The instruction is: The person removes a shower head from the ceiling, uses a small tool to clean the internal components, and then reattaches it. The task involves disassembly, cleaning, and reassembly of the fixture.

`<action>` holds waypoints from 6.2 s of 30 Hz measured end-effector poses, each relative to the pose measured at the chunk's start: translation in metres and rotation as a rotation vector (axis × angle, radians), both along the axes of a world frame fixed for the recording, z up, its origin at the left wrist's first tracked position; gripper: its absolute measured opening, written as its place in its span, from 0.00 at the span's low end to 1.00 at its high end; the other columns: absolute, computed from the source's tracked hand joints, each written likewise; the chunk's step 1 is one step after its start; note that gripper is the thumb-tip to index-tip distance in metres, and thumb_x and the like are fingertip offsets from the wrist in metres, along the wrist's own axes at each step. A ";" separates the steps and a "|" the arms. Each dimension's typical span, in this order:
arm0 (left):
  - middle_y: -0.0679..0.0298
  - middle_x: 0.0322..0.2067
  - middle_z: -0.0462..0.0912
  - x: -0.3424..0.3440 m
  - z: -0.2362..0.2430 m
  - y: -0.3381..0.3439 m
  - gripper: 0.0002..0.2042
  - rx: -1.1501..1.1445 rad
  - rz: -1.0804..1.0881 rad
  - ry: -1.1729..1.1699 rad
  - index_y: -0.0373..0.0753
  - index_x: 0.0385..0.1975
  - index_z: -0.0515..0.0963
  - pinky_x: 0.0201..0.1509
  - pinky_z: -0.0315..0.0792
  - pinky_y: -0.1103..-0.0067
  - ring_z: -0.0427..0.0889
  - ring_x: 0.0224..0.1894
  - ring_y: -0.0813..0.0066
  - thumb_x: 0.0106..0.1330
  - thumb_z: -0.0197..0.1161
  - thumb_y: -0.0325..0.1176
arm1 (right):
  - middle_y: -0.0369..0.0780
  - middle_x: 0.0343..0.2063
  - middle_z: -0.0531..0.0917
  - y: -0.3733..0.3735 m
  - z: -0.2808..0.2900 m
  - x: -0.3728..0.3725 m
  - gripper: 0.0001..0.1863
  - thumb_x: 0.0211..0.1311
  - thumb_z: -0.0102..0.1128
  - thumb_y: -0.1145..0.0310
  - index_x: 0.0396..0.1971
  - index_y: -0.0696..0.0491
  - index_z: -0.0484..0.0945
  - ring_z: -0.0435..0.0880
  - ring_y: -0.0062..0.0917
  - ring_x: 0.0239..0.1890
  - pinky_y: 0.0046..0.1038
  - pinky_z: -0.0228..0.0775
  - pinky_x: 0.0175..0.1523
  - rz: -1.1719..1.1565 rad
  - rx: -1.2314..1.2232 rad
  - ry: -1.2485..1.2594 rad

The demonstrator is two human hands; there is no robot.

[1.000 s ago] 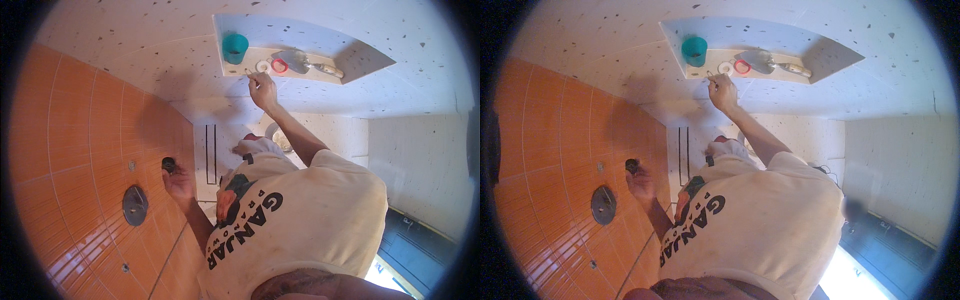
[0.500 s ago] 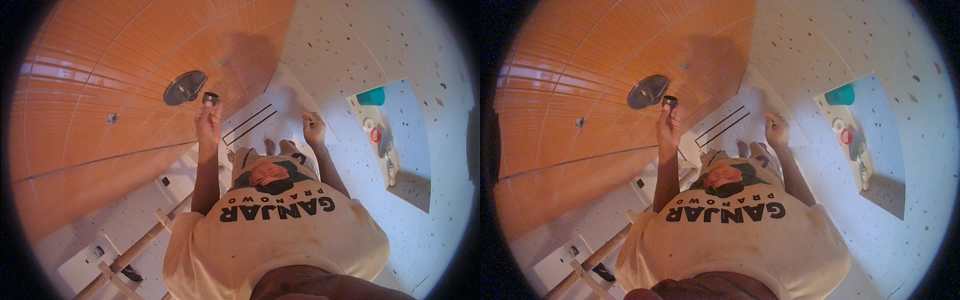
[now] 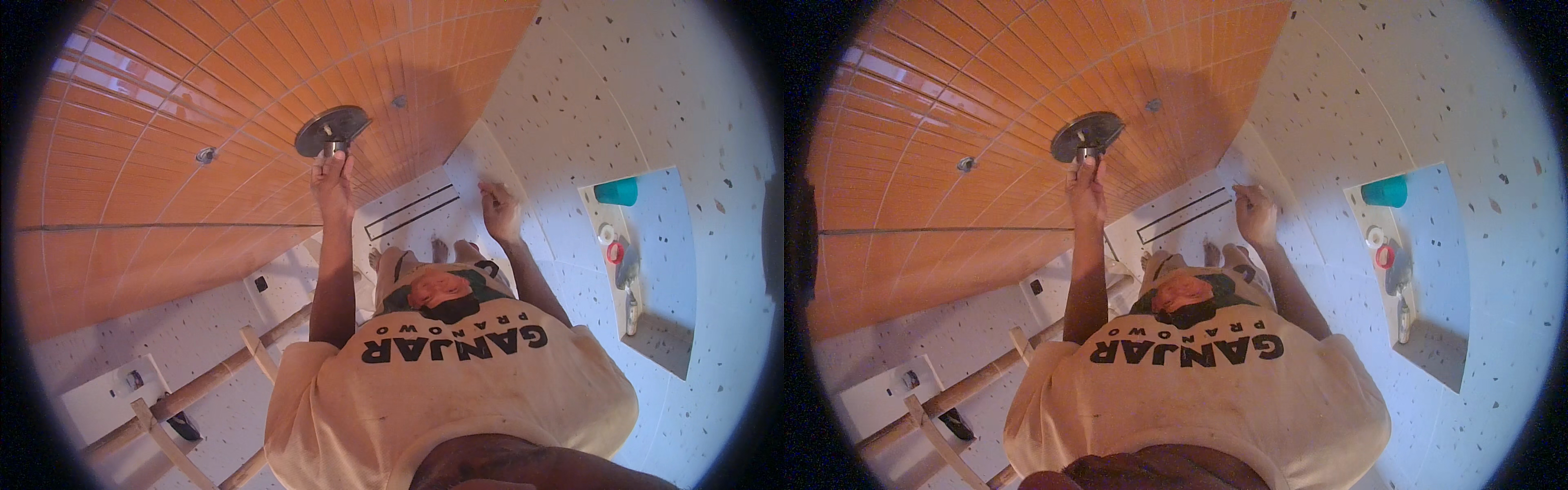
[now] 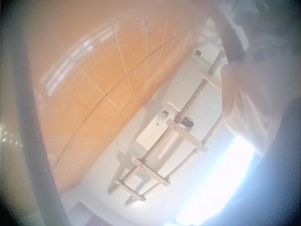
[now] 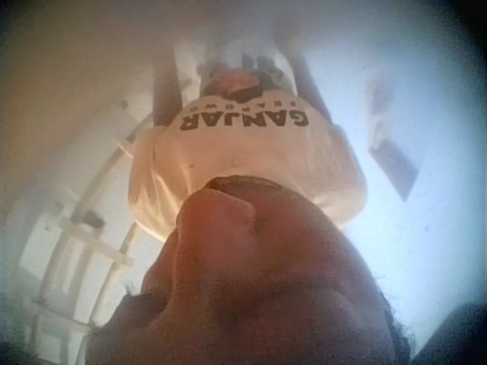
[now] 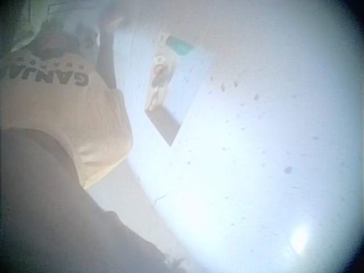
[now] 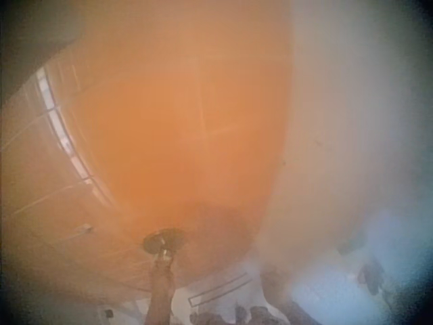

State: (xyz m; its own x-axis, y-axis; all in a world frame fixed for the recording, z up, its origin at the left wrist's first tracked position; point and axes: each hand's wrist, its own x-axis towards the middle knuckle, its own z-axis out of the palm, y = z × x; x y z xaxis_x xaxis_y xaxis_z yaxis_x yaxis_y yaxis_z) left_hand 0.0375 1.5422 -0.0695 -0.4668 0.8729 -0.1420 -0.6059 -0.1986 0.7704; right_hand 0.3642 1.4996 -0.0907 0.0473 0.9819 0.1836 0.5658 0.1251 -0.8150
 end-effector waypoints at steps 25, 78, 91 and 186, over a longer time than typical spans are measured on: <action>0.58 0.39 0.80 0.014 0.000 0.034 0.18 -0.028 0.203 0.142 0.33 0.43 0.71 0.41 0.84 0.80 0.83 0.38 0.73 0.57 0.71 0.23 | 0.44 0.31 0.83 -0.007 -0.003 -0.005 0.09 0.60 0.56 0.76 0.38 0.55 0.83 0.83 0.34 0.32 0.32 0.74 0.39 0.008 -0.009 0.003; 0.62 0.40 0.80 -0.026 0.044 0.066 0.17 -0.085 0.244 0.268 0.35 0.45 0.73 0.44 0.80 0.78 0.82 0.40 0.75 0.57 0.71 0.24 | 0.44 0.32 0.83 0.059 0.005 -0.087 0.09 0.59 0.57 0.78 0.38 0.56 0.82 0.82 0.32 0.30 0.29 0.75 0.35 0.226 -0.152 0.042; 0.60 0.37 0.81 -0.035 0.057 0.076 0.17 -0.100 0.265 0.470 0.34 0.44 0.72 0.37 0.77 0.82 0.82 0.33 0.77 0.57 0.69 0.21 | 0.44 0.32 0.83 0.068 0.011 -0.100 0.10 0.62 0.54 0.77 0.40 0.56 0.82 0.83 0.30 0.31 0.28 0.76 0.35 0.254 -0.146 0.038; 0.61 0.38 0.80 -0.047 0.083 0.077 0.18 -0.192 0.180 0.388 0.33 0.46 0.68 0.41 0.76 0.83 0.81 0.39 0.78 0.57 0.65 0.16 | 0.40 0.33 0.83 0.198 0.177 -0.250 0.07 0.57 0.63 0.71 0.36 0.53 0.81 0.84 0.34 0.36 0.35 0.76 0.39 0.680 0.341 -0.111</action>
State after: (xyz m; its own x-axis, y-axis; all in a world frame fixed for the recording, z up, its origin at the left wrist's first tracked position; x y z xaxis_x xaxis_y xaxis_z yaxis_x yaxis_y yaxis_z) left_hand -0.0093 1.6187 0.0135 -0.6592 0.7480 -0.0774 -0.2341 -0.1064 0.9664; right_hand 0.1140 1.6973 0.0864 -0.5830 0.6764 0.4501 0.3504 0.7092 -0.6118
